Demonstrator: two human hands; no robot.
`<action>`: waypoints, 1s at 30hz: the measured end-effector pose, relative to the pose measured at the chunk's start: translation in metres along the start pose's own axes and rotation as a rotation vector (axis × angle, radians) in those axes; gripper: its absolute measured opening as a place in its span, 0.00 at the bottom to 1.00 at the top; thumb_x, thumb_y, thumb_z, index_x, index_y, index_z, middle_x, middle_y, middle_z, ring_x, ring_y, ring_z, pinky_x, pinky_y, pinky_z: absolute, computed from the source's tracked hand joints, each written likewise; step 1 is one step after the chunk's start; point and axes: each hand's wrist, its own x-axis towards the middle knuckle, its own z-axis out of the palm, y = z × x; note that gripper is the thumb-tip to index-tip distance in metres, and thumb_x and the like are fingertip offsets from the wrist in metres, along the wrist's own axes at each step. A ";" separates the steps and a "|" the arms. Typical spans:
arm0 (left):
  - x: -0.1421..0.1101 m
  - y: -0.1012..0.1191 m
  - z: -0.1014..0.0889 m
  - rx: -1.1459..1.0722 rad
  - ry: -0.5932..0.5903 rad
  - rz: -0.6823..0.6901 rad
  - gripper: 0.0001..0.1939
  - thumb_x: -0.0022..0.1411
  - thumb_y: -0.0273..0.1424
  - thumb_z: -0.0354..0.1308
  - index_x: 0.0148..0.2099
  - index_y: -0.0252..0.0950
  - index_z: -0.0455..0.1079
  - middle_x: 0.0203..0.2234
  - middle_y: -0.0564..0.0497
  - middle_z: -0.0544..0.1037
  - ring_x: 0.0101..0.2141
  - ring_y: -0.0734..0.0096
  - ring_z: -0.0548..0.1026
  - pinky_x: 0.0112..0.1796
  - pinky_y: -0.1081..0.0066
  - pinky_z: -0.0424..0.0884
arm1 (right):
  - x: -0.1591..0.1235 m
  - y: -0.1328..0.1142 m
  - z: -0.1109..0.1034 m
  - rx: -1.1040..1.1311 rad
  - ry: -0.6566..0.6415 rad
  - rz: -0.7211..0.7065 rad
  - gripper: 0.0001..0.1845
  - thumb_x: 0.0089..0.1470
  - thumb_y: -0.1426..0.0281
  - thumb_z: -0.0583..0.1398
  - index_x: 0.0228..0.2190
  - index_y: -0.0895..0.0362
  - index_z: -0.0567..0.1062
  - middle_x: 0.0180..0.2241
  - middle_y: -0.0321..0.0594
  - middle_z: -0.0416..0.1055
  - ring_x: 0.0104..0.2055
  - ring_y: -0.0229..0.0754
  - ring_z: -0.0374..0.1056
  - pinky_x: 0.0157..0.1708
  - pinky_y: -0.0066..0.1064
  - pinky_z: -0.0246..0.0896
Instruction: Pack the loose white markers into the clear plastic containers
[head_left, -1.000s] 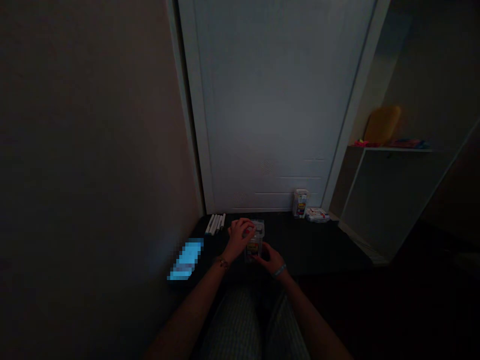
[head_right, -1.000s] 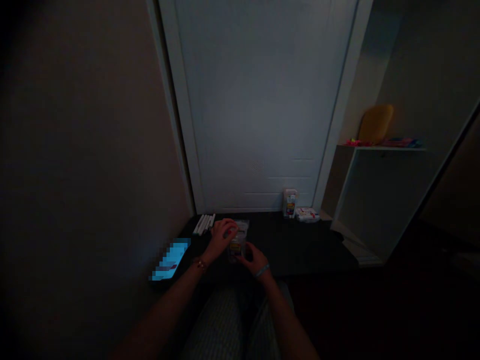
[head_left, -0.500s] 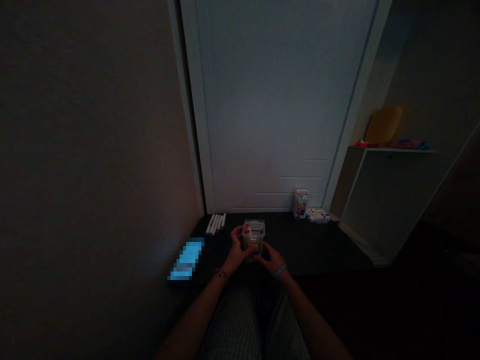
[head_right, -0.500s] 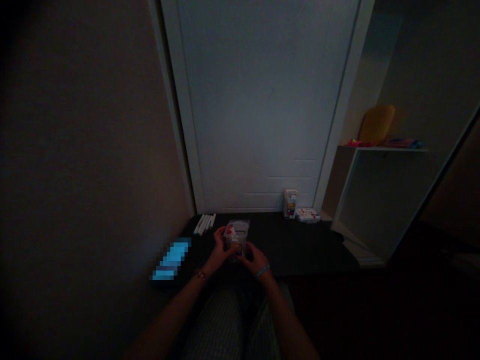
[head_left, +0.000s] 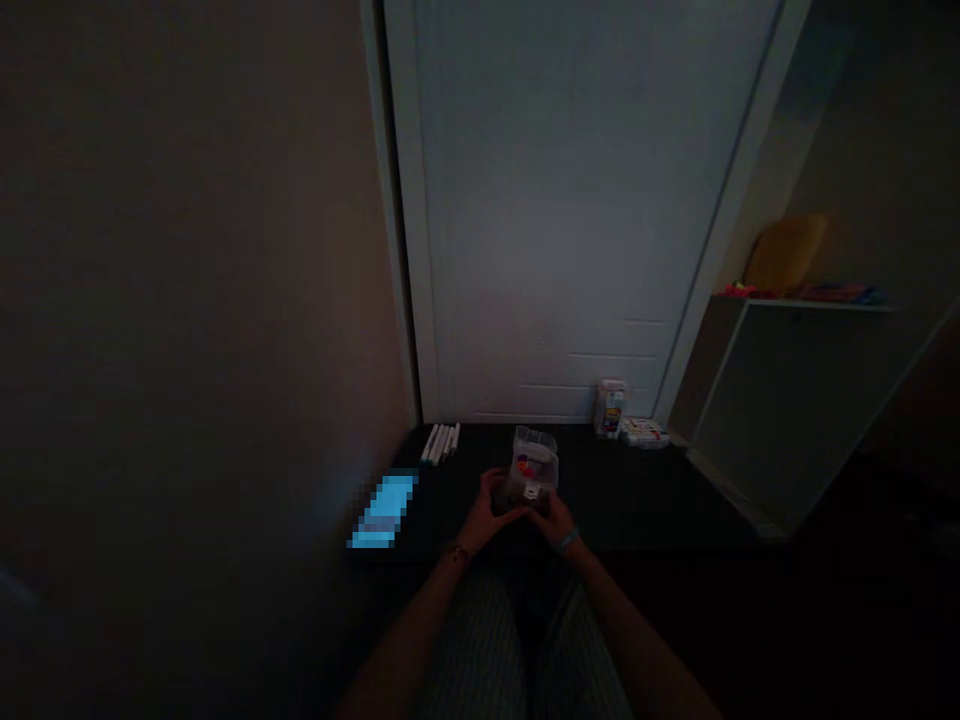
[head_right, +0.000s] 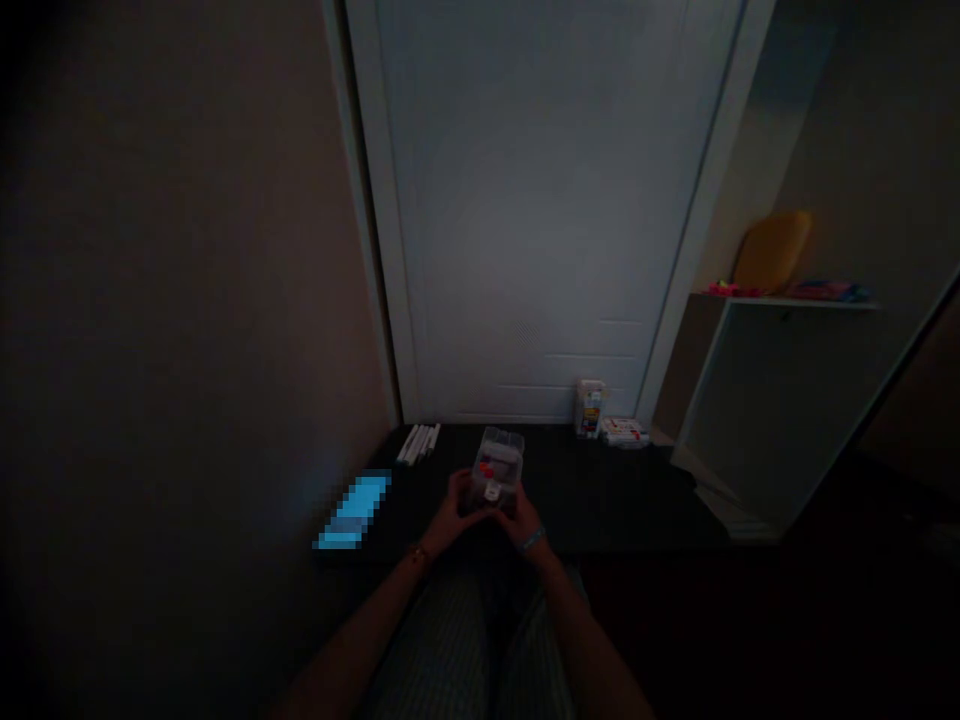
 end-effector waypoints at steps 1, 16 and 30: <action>0.001 0.000 -0.001 0.006 0.000 -0.005 0.38 0.51 0.38 0.67 0.59 0.40 0.52 0.53 0.44 0.69 0.53 0.60 0.69 0.54 0.60 0.64 | 0.000 0.001 0.000 0.005 0.013 0.010 0.28 0.50 0.59 0.62 0.50 0.52 0.61 0.47 0.44 0.73 0.47 0.47 0.72 0.47 0.42 0.68; 0.004 -0.010 -0.003 0.009 0.008 -0.079 0.28 0.52 0.38 0.66 0.53 0.37 0.64 0.48 0.45 0.75 0.49 0.60 0.74 0.50 0.61 0.68 | 0.001 -0.001 -0.003 -0.113 -0.011 0.040 0.36 0.50 0.62 0.63 0.58 0.52 0.58 0.45 0.42 0.73 0.40 0.44 0.72 0.40 0.37 0.69; 0.004 -0.002 -0.003 -0.019 0.021 -0.085 0.25 0.52 0.36 0.66 0.52 0.37 0.67 0.48 0.46 0.76 0.49 0.60 0.74 0.51 0.62 0.68 | 0.001 0.003 -0.002 -0.158 -0.005 0.046 0.35 0.50 0.57 0.62 0.57 0.52 0.60 0.43 0.41 0.74 0.39 0.44 0.72 0.40 0.37 0.68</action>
